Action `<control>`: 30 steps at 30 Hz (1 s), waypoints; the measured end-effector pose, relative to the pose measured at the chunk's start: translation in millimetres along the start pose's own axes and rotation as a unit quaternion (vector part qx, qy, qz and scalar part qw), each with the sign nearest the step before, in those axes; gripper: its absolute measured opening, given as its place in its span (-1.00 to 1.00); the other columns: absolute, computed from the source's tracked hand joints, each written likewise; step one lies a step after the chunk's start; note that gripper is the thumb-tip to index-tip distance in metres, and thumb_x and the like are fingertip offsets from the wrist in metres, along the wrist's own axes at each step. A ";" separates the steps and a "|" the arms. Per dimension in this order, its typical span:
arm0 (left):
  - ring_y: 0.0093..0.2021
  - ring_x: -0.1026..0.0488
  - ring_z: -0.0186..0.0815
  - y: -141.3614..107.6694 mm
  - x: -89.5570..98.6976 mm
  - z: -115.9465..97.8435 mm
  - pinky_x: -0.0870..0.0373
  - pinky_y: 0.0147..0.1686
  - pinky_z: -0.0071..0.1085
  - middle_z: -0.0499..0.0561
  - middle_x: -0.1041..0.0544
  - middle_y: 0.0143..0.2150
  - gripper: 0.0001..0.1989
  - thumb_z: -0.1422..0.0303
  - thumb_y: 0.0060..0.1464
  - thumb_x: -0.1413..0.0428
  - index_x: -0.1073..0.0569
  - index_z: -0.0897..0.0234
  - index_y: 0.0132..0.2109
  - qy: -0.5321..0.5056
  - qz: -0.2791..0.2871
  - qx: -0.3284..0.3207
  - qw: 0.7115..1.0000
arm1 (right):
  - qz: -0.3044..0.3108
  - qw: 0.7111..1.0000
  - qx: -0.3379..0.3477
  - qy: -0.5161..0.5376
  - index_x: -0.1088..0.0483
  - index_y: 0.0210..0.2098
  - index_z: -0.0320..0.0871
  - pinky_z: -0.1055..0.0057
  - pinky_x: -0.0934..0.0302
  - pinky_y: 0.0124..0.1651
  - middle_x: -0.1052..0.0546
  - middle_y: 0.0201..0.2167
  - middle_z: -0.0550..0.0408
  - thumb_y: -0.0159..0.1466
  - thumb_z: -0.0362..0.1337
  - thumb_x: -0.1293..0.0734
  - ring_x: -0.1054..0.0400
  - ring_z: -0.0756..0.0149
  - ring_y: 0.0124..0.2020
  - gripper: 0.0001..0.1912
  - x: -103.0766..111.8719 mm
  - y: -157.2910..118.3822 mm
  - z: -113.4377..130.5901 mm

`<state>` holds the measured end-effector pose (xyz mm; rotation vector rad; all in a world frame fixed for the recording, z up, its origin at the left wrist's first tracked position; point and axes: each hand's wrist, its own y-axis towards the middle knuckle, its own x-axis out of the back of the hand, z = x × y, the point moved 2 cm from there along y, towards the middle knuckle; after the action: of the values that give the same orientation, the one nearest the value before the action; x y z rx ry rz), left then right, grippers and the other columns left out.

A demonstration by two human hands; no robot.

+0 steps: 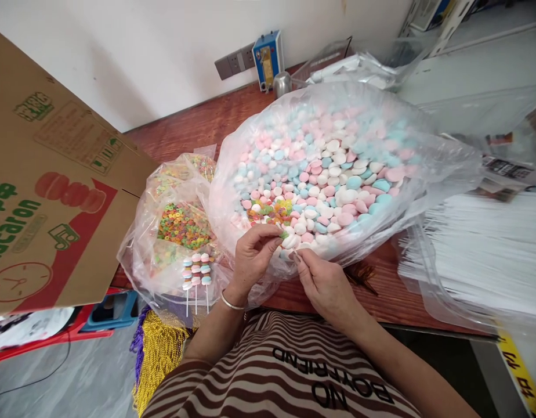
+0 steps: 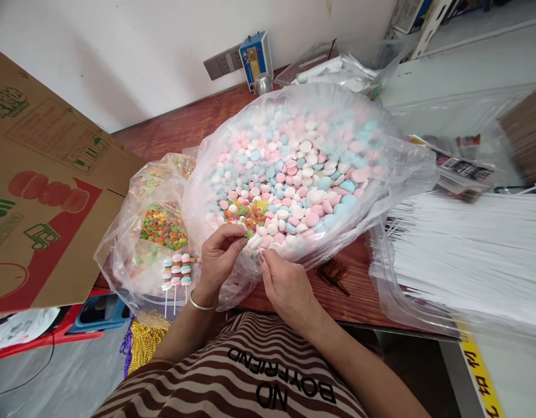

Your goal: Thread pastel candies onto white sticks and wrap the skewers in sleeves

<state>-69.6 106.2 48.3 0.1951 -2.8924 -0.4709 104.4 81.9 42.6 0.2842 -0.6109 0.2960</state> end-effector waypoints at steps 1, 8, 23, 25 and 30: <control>-0.17 -0.58 -0.30 0.0 -0.2 -1.9 -0.55 -0.13 -0.36 0.03 -0.65 -0.20 -0.90 0.31 0.17 -0.29 -0.62 0.21 -0.17 0.008 0.007 -0.004 1.000 | -0.005 1.000 0.000 -0.002 -0.36 -0.30 -0.10 0.38 -0.05 -0.45 -0.49 -0.53 0.13 0.47 -0.27 -0.10 -0.33 0.28 -0.57 -0.73 -0.4 1.0 0.5; -0.16 -0.58 -0.30 0.0 -3.9 -12.1 -0.56 -0.11 -0.36 0.03 -0.64 -0.20 -0.92 0.36 0.20 -0.27 -0.62 0.21 -0.15 0.030 0.054 -0.038 0.997 | -0.044 0.996 0.003 0.076 -0.23 -0.36 -0.07 0.39 -0.02 -0.44 -0.37 -0.55 0.18 0.44 -0.30 -0.12 -0.22 0.33 -0.56 -0.78 -6.2 7.1 1.5; -0.02 -0.53 -0.13 42.6 -26.6 -6.2 -0.47 0.01 -0.14 0.10 -0.63 -0.11 -0.91 0.43 0.24 -0.20 -0.59 0.24 -0.12 0.347 0.147 -0.141 0.916 | -0.188 0.964 -0.113 0.152 -0.49 -0.22 -0.14 0.45 -0.10 -0.48 -0.34 -0.63 0.25 0.49 -0.10 -0.21 -0.23 0.42 -0.60 -0.68 60.7 -22.4 -23.6; -0.01 -0.51 -0.09 40.8 -32.0 -3.1 -0.44 0.01 -0.10 0.11 -0.63 -0.11 -0.95 0.43 0.19 -0.25 -0.57 0.25 -0.17 0.380 0.169 -0.142 0.898 | -0.190 0.964 -0.112 0.147 -0.50 -0.22 -0.15 0.45 -0.10 -0.49 -0.35 -0.64 0.25 0.49 -0.10 -0.21 -0.22 0.43 -0.61 -0.67 62.2 -23.8 -25.3; -0.02 -0.49 -0.11 28.3 -34.5 -3.6 -0.42 0.00 -0.14 0.09 -0.61 -0.11 -0.93 0.44 0.18 -0.24 -0.48 0.24 -0.20 0.356 0.180 -0.132 0.907 | -0.179 0.967 -0.101 0.148 -0.50 -0.21 -0.16 0.46 -0.09 -0.51 -0.34 -0.65 0.26 0.50 -0.11 -0.20 -0.21 0.44 -0.63 -0.67 62.0 -23.0 -28.4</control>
<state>-38.0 137.4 54.6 -0.1774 -2.0580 -0.5678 175.5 82.1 53.4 0.1460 -0.2826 -0.0733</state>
